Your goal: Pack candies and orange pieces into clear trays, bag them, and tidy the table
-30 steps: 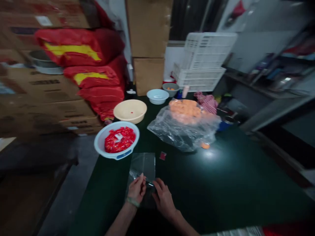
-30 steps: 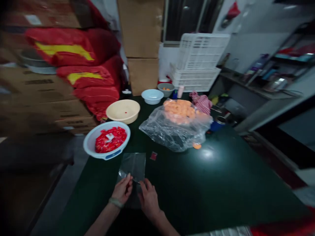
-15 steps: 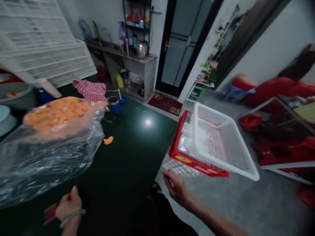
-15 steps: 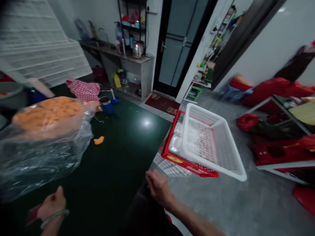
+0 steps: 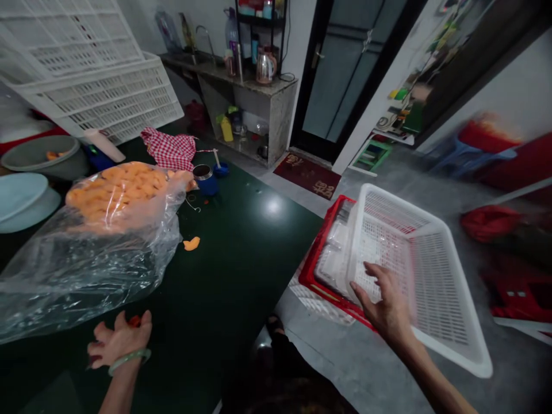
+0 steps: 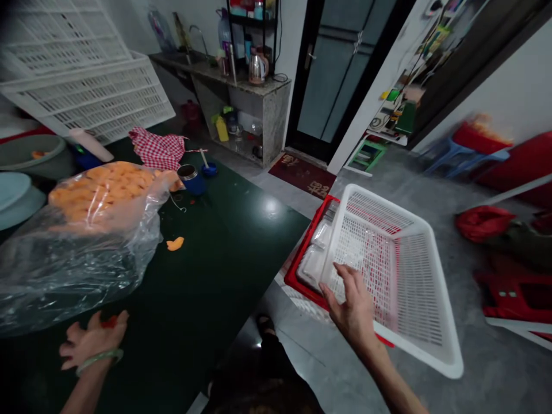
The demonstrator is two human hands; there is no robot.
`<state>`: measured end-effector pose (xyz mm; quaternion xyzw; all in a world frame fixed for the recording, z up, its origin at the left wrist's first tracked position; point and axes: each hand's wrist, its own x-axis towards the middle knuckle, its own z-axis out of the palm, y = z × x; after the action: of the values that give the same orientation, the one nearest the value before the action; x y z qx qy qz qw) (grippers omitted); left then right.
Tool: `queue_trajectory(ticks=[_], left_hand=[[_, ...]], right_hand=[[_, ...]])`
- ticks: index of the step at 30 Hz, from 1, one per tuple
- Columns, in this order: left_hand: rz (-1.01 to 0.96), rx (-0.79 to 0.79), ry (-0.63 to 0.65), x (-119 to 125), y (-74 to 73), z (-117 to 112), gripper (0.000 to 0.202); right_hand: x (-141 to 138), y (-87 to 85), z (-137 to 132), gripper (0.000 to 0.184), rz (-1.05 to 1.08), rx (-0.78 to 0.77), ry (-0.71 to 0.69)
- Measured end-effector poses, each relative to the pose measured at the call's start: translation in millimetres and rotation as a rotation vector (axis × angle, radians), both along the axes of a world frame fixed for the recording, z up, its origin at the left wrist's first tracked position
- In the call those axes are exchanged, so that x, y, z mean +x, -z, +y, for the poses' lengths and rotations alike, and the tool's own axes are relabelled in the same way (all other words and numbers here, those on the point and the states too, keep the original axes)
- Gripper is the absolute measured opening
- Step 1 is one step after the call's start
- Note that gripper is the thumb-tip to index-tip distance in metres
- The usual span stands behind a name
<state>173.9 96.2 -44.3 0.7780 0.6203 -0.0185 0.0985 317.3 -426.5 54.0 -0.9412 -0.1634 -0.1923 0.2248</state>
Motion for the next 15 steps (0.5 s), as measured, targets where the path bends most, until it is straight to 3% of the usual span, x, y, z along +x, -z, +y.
queue_trajectory(ticks=[3, 6, 9, 11, 13, 15], left_hand=[[-0.26, 0.065, 0.197, 25, -10.6, -36, 0.041], [-0.557, -0.252, 0.374, 73, -13.2, -104, 0.027], [-0.705, -0.697, 0.503, 125, -14.3, -190, 0.015], [-0.726, -0.939, 0.559, 153, -20.7, -246, 0.01], [-0.727, -1.217, 0.558, 175, -35.8, -292, 0.018], [-0.714, -1.521, 0.505, 195, -60.1, -328, 0.039]], right_hand=[[-16, 8.5, -28, 0.062, 0.147, -0.33, 0.01], [-30, 22.1, -55, 0.038, 0.345, -0.551, 0.034], [-28, 22.9, -84, 0.022, 0.506, -0.497, -0.005], [-22, 11.8, -100, 0.019, 0.481, -0.386, -0.029], [-14, -6.3, -107, 0.016, 0.355, -0.298, -0.024], [-5, -26.6, -106, 0.014, 0.271, -0.274, -0.052]])
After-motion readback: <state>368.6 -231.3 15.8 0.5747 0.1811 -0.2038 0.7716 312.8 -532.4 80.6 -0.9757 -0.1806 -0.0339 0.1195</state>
